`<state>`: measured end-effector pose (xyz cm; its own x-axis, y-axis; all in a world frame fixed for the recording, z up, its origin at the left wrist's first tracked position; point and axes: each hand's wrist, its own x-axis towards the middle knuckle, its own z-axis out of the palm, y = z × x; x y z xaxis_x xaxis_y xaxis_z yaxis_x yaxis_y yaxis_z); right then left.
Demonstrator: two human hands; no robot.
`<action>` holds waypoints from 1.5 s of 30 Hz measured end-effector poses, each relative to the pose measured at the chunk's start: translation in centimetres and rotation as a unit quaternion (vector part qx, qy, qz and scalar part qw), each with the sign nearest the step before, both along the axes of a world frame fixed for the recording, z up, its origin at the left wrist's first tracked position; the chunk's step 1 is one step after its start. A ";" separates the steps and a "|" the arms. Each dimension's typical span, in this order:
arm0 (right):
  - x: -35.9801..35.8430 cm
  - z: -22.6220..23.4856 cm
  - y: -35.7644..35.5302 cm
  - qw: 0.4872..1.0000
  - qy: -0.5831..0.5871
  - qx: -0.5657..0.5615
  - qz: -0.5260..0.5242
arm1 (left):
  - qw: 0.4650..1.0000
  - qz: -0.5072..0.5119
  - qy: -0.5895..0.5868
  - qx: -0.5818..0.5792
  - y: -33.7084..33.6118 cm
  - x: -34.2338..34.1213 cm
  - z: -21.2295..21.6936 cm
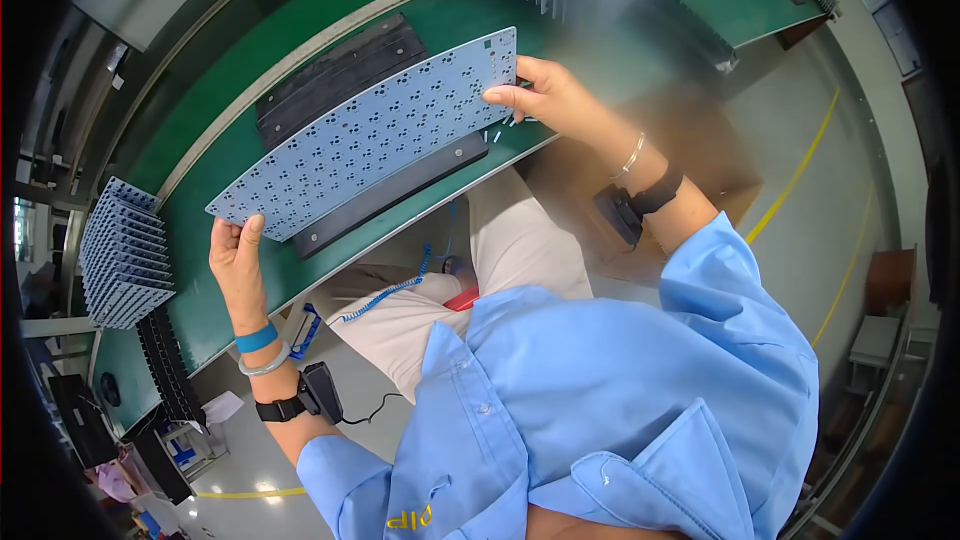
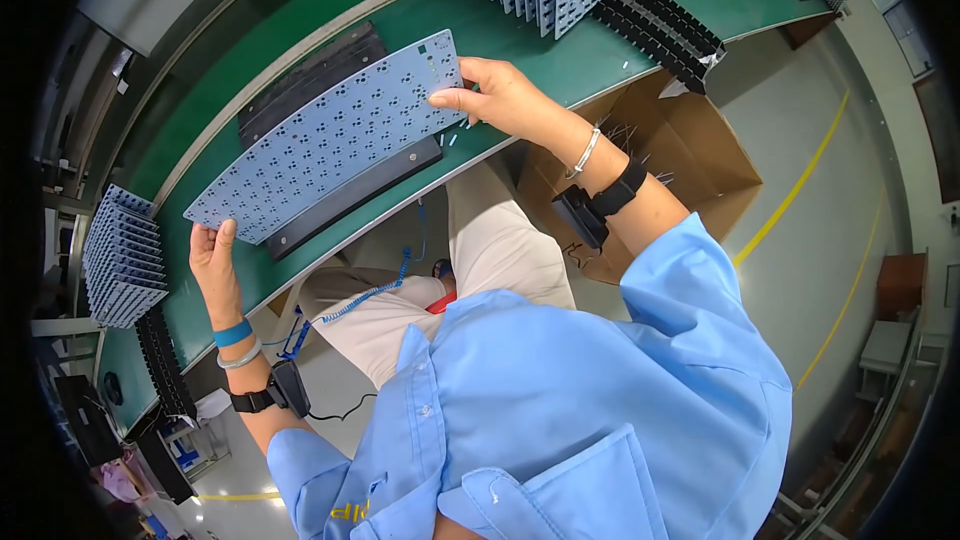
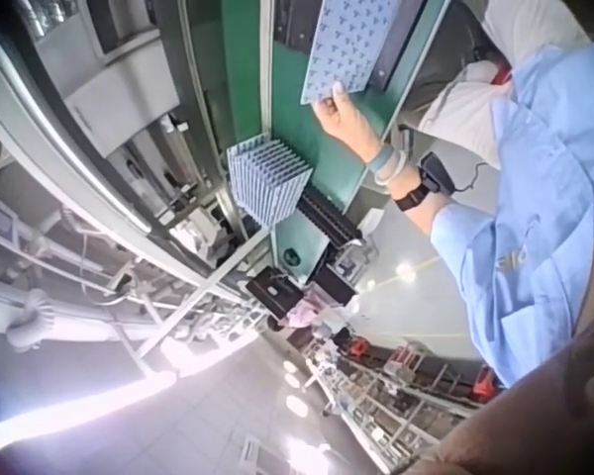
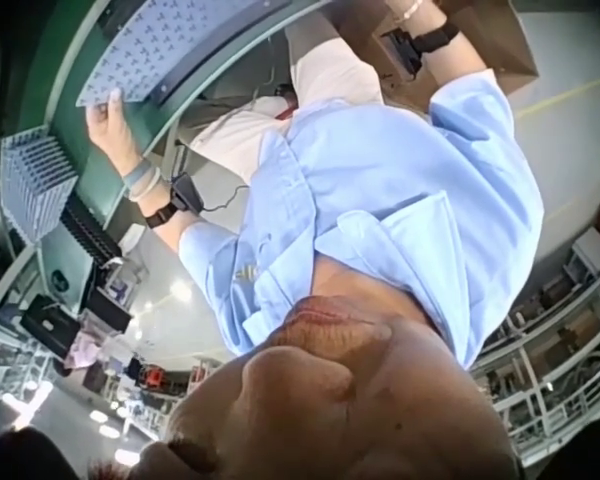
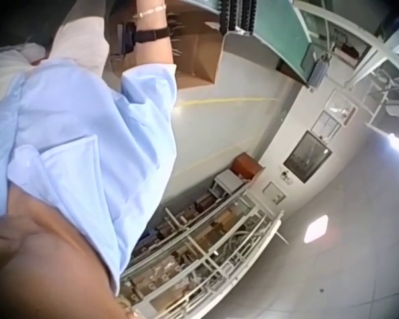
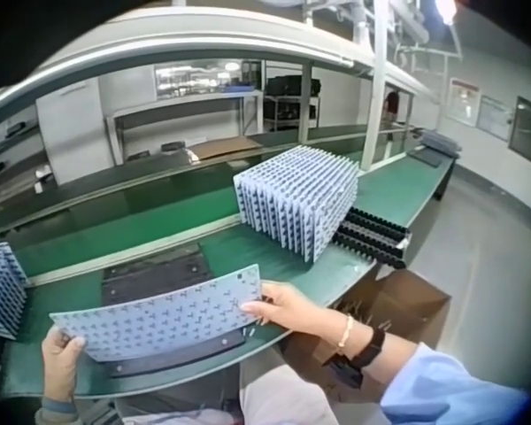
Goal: The person picks up a circuit board, places it onto a black fixture, and presses it down by hand before stacking it with others. This process is repeated with several more circuit boards.
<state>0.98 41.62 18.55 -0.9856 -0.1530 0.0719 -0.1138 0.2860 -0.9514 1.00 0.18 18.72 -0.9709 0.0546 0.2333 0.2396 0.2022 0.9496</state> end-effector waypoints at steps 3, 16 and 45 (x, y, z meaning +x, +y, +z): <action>0.0 0.0 -0.2 1.000 0.004 0.016 -0.002 | 1.000 -0.011 -0.003 0.018 0.1 0.5 0.1; -2.9 -0.7 -0.4 0.954 0.034 0.292 -0.063 | 0.976 -0.058 -0.186 -0.094 0.3 -4.5 0.0; 2.3 4.3 2.0 0.972 0.150 0.180 0.012 | 0.962 0.075 -0.022 0.263 -4.6 0.4 -1.8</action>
<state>3.26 43.58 22.83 -0.9243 -0.2443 0.2932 -0.3816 0.5878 -0.7133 1.36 -4.45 16.88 -0.9683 -0.2011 0.1482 0.2018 -0.2801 0.9385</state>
